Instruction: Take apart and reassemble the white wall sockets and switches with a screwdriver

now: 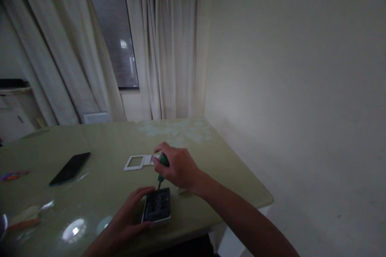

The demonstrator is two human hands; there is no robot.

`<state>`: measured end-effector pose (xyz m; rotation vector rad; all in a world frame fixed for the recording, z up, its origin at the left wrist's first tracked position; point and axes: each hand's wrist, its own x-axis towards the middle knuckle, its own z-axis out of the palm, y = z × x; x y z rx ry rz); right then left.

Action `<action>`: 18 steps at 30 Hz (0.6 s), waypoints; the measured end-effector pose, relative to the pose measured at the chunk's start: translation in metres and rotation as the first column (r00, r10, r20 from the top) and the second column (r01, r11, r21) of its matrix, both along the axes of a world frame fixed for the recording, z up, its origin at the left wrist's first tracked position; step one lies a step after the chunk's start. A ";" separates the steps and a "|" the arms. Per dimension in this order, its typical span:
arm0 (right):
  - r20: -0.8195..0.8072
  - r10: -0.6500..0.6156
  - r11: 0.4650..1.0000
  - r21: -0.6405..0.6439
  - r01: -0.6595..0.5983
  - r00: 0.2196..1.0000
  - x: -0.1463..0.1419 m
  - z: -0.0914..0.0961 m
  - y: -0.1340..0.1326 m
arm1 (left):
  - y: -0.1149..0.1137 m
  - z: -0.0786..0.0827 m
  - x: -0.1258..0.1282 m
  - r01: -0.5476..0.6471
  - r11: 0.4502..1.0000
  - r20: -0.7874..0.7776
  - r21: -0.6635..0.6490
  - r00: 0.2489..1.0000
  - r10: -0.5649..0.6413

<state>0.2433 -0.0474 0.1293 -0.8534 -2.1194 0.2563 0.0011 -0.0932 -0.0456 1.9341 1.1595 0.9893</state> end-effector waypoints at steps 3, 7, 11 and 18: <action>-0.004 0.050 0.999 -0.007 -0.050 0.999 -0.012 -0.003 -0.002 | -0.001 -0.008 0.001 -0.013 1.000 -0.007 -0.003 1.000 0.013; 0.050 0.062 0.998 -0.021 -0.061 0.997 -0.025 -0.008 -0.004 | -0.001 -0.014 0.002 -0.073 0.997 -0.011 -0.013 0.997 0.073; 0.083 0.063 0.997 -0.042 -0.059 0.995 -0.027 -0.009 -0.004 | -0.002 -0.009 0.004 -0.066 0.998 -0.020 -0.017 0.998 0.066; 0.095 0.055 0.998 -0.021 -0.053 0.994 -0.027 -0.008 -0.003 | -0.002 -0.008 0.005 -0.066 0.998 -0.018 -0.014 0.998 0.065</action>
